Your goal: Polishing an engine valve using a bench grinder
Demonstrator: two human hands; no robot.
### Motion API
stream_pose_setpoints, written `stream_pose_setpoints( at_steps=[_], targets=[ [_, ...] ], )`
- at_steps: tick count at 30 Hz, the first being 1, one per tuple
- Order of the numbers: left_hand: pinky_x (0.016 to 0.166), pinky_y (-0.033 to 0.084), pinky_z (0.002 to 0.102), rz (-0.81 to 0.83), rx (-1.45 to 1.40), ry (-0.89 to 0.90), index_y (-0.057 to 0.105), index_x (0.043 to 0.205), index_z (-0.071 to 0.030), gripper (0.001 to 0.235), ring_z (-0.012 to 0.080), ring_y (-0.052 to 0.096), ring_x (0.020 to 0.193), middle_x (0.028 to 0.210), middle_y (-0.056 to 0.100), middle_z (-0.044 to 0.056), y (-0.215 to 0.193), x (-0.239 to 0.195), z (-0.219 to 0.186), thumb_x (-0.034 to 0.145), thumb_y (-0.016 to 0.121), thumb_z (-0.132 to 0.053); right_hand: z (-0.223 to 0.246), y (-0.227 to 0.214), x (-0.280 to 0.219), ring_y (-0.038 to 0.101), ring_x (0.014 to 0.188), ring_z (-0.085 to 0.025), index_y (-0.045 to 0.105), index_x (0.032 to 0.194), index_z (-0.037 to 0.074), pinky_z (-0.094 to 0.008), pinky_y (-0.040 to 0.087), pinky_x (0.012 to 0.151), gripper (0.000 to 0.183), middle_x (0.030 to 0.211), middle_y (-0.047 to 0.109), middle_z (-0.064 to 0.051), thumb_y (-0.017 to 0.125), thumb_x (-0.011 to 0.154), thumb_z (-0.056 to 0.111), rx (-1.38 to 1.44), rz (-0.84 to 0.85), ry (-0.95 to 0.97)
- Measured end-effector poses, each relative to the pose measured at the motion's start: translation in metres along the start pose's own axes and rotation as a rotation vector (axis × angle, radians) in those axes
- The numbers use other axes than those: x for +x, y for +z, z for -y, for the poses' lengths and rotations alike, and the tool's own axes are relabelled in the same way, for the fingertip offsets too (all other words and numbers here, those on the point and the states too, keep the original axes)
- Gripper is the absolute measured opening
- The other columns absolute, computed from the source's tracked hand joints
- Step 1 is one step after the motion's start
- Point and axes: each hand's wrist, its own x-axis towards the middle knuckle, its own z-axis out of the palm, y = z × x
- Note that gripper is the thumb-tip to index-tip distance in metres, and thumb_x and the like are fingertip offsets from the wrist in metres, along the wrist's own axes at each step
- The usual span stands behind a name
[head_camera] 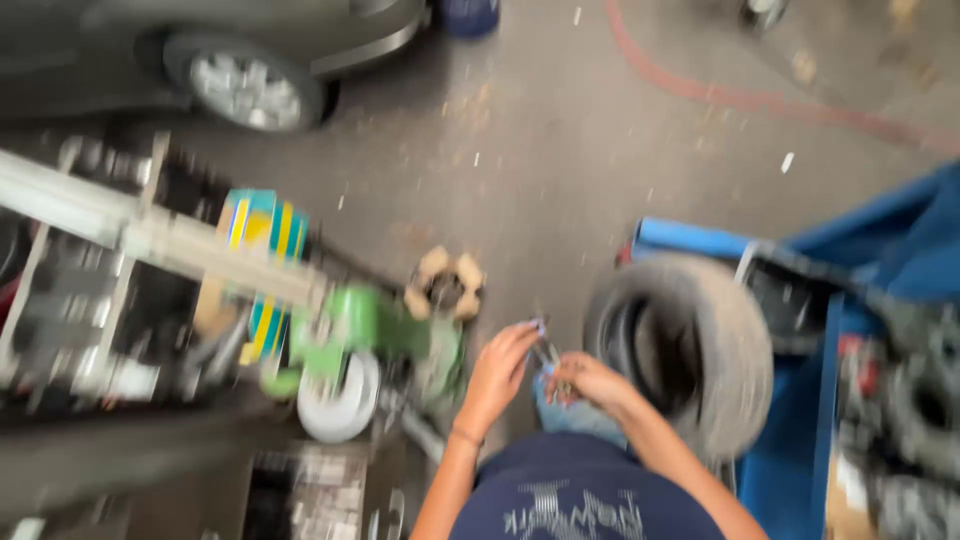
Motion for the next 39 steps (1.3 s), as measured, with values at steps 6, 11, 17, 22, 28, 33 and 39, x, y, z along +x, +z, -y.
stream_pose_setpoints(
  at_steps=[6,11,17,22,28,33,39],
  targets=[
    [0.115,0.017,0.052,0.106,0.292,-0.048,0.040,0.148,-0.019,0.056,0.0263,0.030,0.143,0.152,0.041,0.004,-0.020,0.173,0.087,0.095,0.047,-0.002,0.145,-0.065,0.142,0.060,0.039,-0.018,0.062,0.081,-0.005,-0.023,0.045,0.033,0.026,0.059,0.067,-0.020,0.058,0.095,0.016,-0.015,0.110,0.080],
    [0.116,0.018,0.056,0.034,0.297,-0.012,0.053,0.135,-0.027,0.040,0.0250,0.035,0.141,0.145,0.048,0.000,-0.025,0.313,0.193,0.098,0.046,-0.013,0.243,-0.111,0.272,0.056,0.036,-0.018,0.058,0.081,-0.001,-0.024,0.042,0.030,0.026,0.055,0.060,-0.016,0.061,0.096,0.020,0.099,0.136,0.063],
    [0.115,0.025,0.051,0.037,0.267,0.032,0.061,0.126,-0.025,0.030,0.0232,0.042,0.138,0.140,0.054,0.000,-0.052,0.504,0.309,0.099,0.050,-0.019,0.324,-0.184,0.465,0.051,0.034,-0.016,0.056,0.079,0.000,-0.025,0.040,0.027,0.027,0.052,0.054,-0.012,0.062,0.094,0.022,0.146,0.087,0.059],
    [0.117,0.026,0.047,0.139,0.286,0.098,0.061,0.126,-0.025,0.032,0.0218,0.042,0.137,0.140,0.054,-0.001,-0.079,0.677,0.385,0.094,0.056,-0.023,0.491,-0.223,0.555,0.049,0.034,-0.016,0.054,0.083,0.000,-0.026,0.039,0.027,0.024,0.054,0.050,-0.010,0.061,0.097,0.019,0.257,0.102,0.071],
    [0.114,0.028,0.049,0.051,0.208,-0.041,0.050,0.141,-0.021,0.053,0.0263,0.040,0.138,0.145,0.049,0.003,-0.100,0.895,0.435,0.091,0.060,-0.006,0.641,-0.306,0.694,0.052,0.035,-0.013,0.055,0.081,0.001,-0.023,0.040,0.031,0.019,0.053,0.053,-0.010,0.060,0.094,0.014,0.200,0.007,-0.106],
    [0.117,0.023,0.054,-0.010,0.195,0.025,0.051,0.141,-0.023,0.053,0.0275,0.035,0.144,0.152,0.043,0.002,-0.096,1.085,0.501,0.092,0.060,-0.006,0.735,-0.417,0.855,0.050,0.035,-0.014,0.059,0.075,0.004,-0.024,0.038,0.030,0.021,0.050,0.056,-0.009,0.061,0.092,0.016,0.037,-0.065,-0.212],
    [0.117,0.023,0.053,-0.062,0.234,0.011,0.050,0.142,-0.023,0.053,0.0257,0.033,0.145,0.154,0.042,0.000,-0.110,1.287,0.569,0.092,0.059,-0.007,0.920,-0.494,0.968,0.051,0.034,-0.015,0.055,0.086,0.002,-0.024,0.041,0.030,0.018,0.053,0.052,-0.011,0.061,0.095,0.017,0.156,0.052,-0.210]
  ],
)
